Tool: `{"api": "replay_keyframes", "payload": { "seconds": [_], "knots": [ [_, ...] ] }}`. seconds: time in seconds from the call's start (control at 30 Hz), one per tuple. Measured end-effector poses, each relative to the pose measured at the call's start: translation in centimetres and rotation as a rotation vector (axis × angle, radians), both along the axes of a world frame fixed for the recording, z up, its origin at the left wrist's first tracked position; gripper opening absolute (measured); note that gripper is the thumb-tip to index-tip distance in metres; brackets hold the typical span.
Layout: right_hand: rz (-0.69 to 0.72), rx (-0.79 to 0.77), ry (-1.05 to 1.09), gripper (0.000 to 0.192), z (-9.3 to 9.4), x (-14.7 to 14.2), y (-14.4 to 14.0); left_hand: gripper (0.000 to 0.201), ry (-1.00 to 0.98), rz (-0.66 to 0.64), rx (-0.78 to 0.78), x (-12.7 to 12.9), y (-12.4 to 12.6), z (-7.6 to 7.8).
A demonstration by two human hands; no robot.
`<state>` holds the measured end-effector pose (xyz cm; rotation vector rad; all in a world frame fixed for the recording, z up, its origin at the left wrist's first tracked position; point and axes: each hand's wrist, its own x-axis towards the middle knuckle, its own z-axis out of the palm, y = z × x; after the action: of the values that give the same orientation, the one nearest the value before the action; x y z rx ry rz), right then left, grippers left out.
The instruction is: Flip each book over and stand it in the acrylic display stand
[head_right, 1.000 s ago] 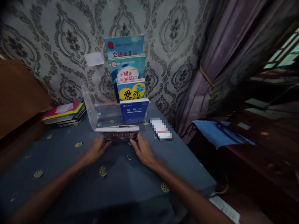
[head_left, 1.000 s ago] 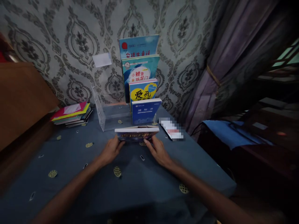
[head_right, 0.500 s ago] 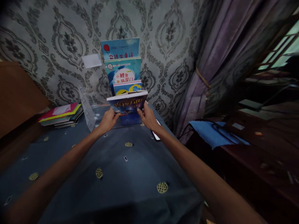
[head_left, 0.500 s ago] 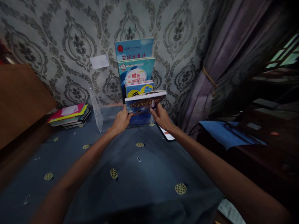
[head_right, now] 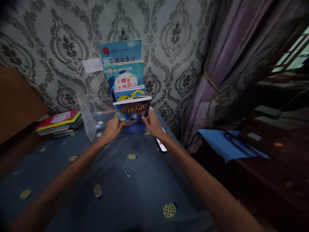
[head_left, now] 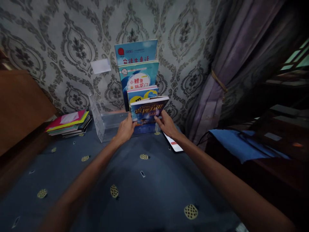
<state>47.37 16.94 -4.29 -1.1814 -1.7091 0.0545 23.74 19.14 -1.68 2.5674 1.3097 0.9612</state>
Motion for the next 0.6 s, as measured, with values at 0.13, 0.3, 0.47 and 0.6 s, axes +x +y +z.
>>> {"api": "replay_keyframes", "payload": {
  "seconds": [0.13, 0.3, 0.47, 0.6],
  "knots": [
    [-0.036, -0.026, -0.025, 0.039, -1.0, 0.4, 0.5, 0.036, 0.039, 0.055, -0.050, 0.4, 0.3, -0.8],
    [-0.091, -0.027, 0.047, 0.031, -2.5, 0.3, 0.7, 0.028, 0.093, 0.142, -0.090, 1.0, -0.1, -1.3],
    [-0.186, -0.063, 0.066, 0.026, -3.7, -0.1, 0.5, 0.032, -0.034, 0.176, -0.141, 1.6, -0.6, -1.2],
    [-0.201, -0.073, 0.066, 0.027, -4.1, -0.4, 0.3, 0.035, -0.075, 0.240, -0.159, 1.7, -0.7, -0.9]
  ]
}}
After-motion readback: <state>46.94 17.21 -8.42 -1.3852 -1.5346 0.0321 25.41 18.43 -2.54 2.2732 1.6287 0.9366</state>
